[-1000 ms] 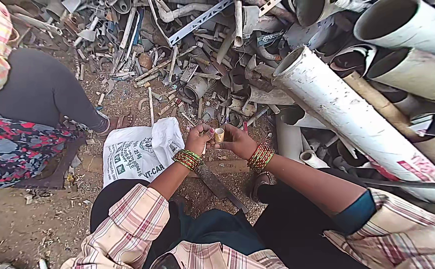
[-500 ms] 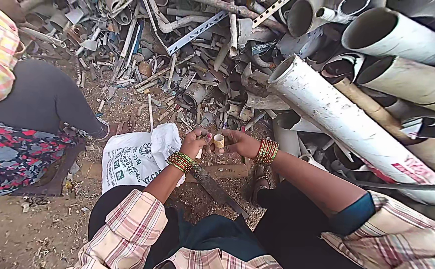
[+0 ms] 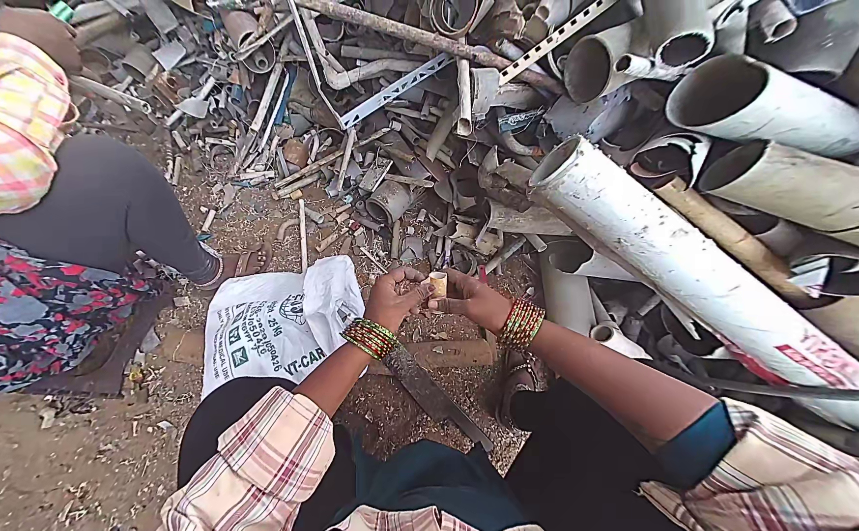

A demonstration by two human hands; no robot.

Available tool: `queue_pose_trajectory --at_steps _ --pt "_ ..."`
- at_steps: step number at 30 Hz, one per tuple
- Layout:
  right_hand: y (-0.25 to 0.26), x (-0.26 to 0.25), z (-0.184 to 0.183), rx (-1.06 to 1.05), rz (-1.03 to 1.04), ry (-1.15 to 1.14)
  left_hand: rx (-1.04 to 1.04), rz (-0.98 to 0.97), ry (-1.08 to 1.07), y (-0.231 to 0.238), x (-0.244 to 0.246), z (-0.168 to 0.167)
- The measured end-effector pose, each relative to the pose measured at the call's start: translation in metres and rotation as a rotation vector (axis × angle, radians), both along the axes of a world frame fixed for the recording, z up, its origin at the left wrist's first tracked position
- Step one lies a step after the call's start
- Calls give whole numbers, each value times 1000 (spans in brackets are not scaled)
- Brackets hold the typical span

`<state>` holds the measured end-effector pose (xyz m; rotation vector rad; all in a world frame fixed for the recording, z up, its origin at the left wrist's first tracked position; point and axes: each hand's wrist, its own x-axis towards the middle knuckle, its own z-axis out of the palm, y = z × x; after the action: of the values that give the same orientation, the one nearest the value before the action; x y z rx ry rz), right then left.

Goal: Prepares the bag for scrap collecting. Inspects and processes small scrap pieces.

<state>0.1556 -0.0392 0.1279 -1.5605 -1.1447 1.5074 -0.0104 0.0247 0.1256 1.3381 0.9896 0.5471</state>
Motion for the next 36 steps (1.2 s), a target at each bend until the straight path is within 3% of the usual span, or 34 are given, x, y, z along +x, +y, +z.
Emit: queue_pose_trajectory --at_steps 7,20,36 --pt "2 -8 -3 -66 -104 -33 4 -12 85 -1 1 1" --pt "1 -6 -6 19 -30 -206 -59 -52 123 -2 2 1" --pt "1 6 -2 80 30 55 118 46 -35 -4 -4 -4"
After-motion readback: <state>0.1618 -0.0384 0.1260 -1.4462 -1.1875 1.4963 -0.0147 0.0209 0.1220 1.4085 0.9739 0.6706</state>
